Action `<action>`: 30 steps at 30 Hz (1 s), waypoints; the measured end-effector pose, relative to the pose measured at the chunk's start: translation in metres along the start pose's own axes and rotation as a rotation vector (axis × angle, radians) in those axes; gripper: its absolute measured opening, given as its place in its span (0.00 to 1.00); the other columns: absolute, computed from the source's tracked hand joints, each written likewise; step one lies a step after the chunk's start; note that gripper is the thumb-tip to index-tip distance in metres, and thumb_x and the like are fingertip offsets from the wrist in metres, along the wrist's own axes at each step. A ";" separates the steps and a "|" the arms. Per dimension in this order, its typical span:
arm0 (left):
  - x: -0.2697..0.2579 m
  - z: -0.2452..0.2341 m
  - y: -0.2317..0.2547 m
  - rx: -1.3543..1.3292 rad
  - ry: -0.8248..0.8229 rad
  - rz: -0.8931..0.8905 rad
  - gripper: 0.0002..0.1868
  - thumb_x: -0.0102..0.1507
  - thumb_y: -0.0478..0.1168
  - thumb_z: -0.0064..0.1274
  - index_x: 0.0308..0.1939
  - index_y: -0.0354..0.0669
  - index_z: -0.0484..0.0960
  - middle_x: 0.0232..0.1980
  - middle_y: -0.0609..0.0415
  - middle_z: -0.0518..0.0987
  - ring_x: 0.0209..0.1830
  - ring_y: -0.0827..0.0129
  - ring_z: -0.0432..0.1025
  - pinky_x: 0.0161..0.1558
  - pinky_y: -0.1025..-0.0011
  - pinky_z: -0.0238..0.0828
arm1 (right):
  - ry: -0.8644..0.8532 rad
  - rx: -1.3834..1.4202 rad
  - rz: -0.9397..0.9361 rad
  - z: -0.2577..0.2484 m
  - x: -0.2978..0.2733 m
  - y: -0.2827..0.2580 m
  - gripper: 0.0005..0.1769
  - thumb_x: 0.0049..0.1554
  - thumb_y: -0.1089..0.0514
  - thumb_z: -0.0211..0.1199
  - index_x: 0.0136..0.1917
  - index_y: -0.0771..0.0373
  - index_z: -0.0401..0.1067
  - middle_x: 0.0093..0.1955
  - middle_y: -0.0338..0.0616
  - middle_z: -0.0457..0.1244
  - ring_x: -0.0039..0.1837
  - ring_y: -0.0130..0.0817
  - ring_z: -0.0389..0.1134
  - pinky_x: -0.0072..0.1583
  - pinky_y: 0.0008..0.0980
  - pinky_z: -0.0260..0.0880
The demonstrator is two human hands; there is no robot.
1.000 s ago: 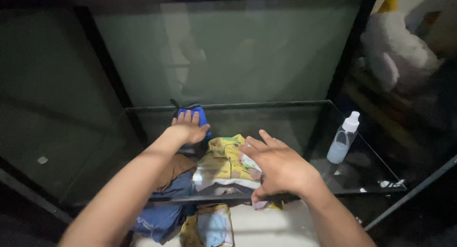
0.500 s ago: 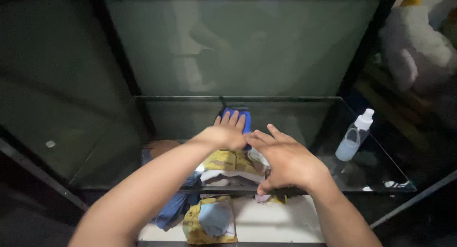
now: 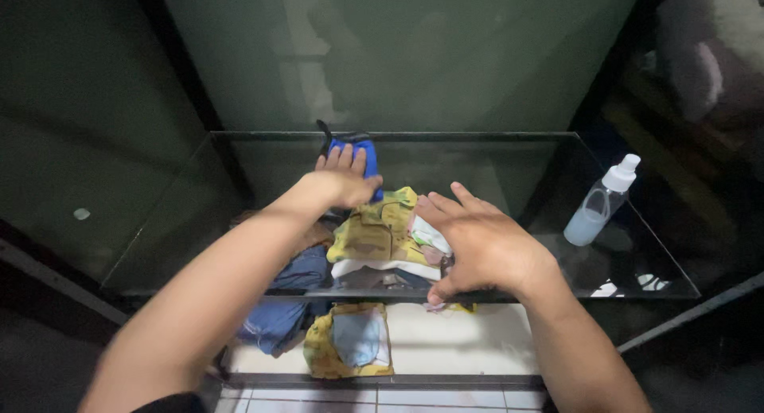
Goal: The person wipes the glass panels of a display cabinet using a blue cloth. They spray a cleaning solution from a small bottle onto the glass and continue wiping the surface in circular and linear motions.
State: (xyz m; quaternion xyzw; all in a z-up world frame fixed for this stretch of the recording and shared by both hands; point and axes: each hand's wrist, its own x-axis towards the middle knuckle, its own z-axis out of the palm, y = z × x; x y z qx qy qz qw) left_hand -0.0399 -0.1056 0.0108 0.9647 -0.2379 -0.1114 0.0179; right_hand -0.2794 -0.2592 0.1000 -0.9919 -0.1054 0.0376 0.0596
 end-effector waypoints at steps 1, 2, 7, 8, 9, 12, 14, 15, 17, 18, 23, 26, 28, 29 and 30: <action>-0.015 -0.001 0.002 0.009 -0.011 0.009 0.45 0.69 0.66 0.27 0.82 0.48 0.36 0.86 0.46 0.31 0.86 0.49 0.27 0.80 0.50 0.25 | 0.011 0.007 -0.006 -0.001 -0.001 0.000 0.76 0.25 0.38 0.86 0.80 0.57 0.52 0.84 0.47 0.47 0.83 0.54 0.39 0.78 0.42 0.43; -0.031 0.000 0.006 0.021 -0.021 0.040 0.45 0.70 0.66 0.26 0.82 0.46 0.36 0.85 0.44 0.32 0.86 0.48 0.27 0.80 0.50 0.25 | 0.022 0.014 -0.013 -0.002 -0.001 -0.001 0.77 0.25 0.38 0.85 0.80 0.57 0.52 0.83 0.47 0.48 0.83 0.54 0.40 0.79 0.42 0.43; -0.073 0.000 0.037 -0.019 -0.066 0.154 0.47 0.69 0.66 0.27 0.82 0.42 0.35 0.85 0.42 0.31 0.85 0.47 0.27 0.79 0.49 0.24 | -0.058 -0.015 0.085 -0.008 0.001 -0.009 0.79 0.25 0.39 0.86 0.82 0.53 0.49 0.84 0.46 0.45 0.83 0.54 0.37 0.78 0.43 0.43; -0.069 0.001 0.041 -0.029 -0.045 0.166 0.46 0.69 0.66 0.27 0.82 0.42 0.37 0.85 0.42 0.32 0.85 0.46 0.28 0.80 0.49 0.26 | -0.066 -0.027 0.092 -0.009 0.001 -0.011 0.79 0.25 0.38 0.87 0.82 0.52 0.48 0.85 0.46 0.44 0.83 0.54 0.37 0.78 0.43 0.43; -0.061 0.001 0.046 -0.038 -0.023 0.183 0.46 0.69 0.66 0.27 0.82 0.43 0.39 0.86 0.41 0.34 0.85 0.45 0.29 0.80 0.48 0.28 | -0.063 -0.025 0.091 -0.010 0.001 -0.013 0.79 0.25 0.39 0.87 0.82 0.51 0.49 0.85 0.46 0.44 0.83 0.53 0.36 0.78 0.42 0.43; -0.019 -0.001 0.053 -0.037 -0.004 0.177 0.46 0.69 0.67 0.29 0.83 0.46 0.40 0.86 0.43 0.35 0.86 0.47 0.30 0.80 0.49 0.28 | -0.071 -0.026 0.096 -0.010 0.000 -0.014 0.77 0.25 0.39 0.86 0.82 0.50 0.50 0.85 0.46 0.44 0.84 0.53 0.36 0.78 0.42 0.43; 0.014 -0.010 0.053 -0.029 -0.012 0.101 0.46 0.68 0.67 0.31 0.83 0.48 0.39 0.86 0.45 0.34 0.86 0.49 0.29 0.80 0.49 0.28 | -0.094 -0.034 0.116 -0.008 0.001 -0.012 0.75 0.26 0.37 0.86 0.81 0.50 0.52 0.85 0.47 0.43 0.85 0.53 0.35 0.79 0.42 0.43; 0.029 -0.015 0.051 -0.034 -0.017 0.030 0.46 0.68 0.68 0.31 0.83 0.49 0.39 0.86 0.46 0.34 0.86 0.50 0.29 0.80 0.49 0.28 | -0.076 -0.030 0.103 -0.007 0.001 -0.010 0.77 0.25 0.37 0.86 0.81 0.52 0.51 0.85 0.47 0.44 0.84 0.53 0.36 0.79 0.42 0.43; 0.050 -0.020 0.034 -0.041 -0.009 -0.086 0.47 0.67 0.69 0.32 0.83 0.50 0.41 0.86 0.47 0.35 0.86 0.51 0.32 0.81 0.50 0.30 | -0.045 -0.025 0.072 -0.005 0.002 -0.007 0.80 0.24 0.36 0.86 0.82 0.55 0.49 0.84 0.48 0.45 0.83 0.55 0.37 0.78 0.42 0.43; 0.054 -0.021 0.015 -0.043 0.005 -0.132 0.48 0.67 0.70 0.33 0.83 0.49 0.43 0.87 0.46 0.36 0.87 0.51 0.34 0.81 0.51 0.33 | -0.046 -0.023 0.067 -0.004 0.002 -0.005 0.80 0.24 0.36 0.86 0.82 0.55 0.49 0.83 0.49 0.45 0.83 0.56 0.37 0.79 0.42 0.43; 0.037 -0.016 -0.064 -0.062 0.050 -0.306 0.48 0.67 0.70 0.33 0.83 0.47 0.43 0.86 0.43 0.37 0.86 0.47 0.33 0.81 0.48 0.31 | -0.076 -0.023 0.058 -0.002 0.004 0.000 0.75 0.27 0.37 0.84 0.81 0.54 0.53 0.85 0.46 0.44 0.84 0.56 0.37 0.78 0.41 0.43; 0.004 -0.010 -0.064 -0.036 0.039 -0.316 0.47 0.69 0.69 0.30 0.83 0.47 0.42 0.86 0.42 0.35 0.86 0.44 0.31 0.81 0.48 0.27 | 0.011 0.023 -0.044 -0.001 -0.001 0.002 0.74 0.26 0.38 0.84 0.80 0.56 0.54 0.84 0.48 0.46 0.83 0.55 0.40 0.79 0.43 0.41; -0.027 -0.008 -0.051 -0.031 0.021 -0.277 0.46 0.70 0.67 0.28 0.82 0.45 0.39 0.86 0.41 0.33 0.85 0.42 0.29 0.80 0.47 0.26 | 0.002 0.007 -0.035 -0.001 -0.001 0.003 0.72 0.28 0.38 0.84 0.79 0.56 0.55 0.84 0.49 0.46 0.83 0.56 0.40 0.79 0.43 0.42; -0.042 -0.008 -0.038 -0.024 -0.001 -0.255 0.45 0.70 0.66 0.28 0.83 0.44 0.37 0.86 0.42 0.32 0.85 0.43 0.29 0.80 0.47 0.25 | -0.003 0.000 -0.032 -0.001 -0.001 0.003 0.71 0.28 0.38 0.84 0.79 0.57 0.55 0.84 0.49 0.46 0.83 0.57 0.40 0.78 0.43 0.42; -0.055 -0.008 -0.021 -0.017 -0.024 -0.233 0.45 0.70 0.65 0.27 0.83 0.43 0.36 0.86 0.43 0.32 0.85 0.44 0.28 0.80 0.47 0.25 | -0.003 0.006 -0.019 -0.001 -0.002 0.003 0.72 0.28 0.39 0.84 0.79 0.57 0.55 0.84 0.48 0.46 0.82 0.57 0.40 0.78 0.43 0.43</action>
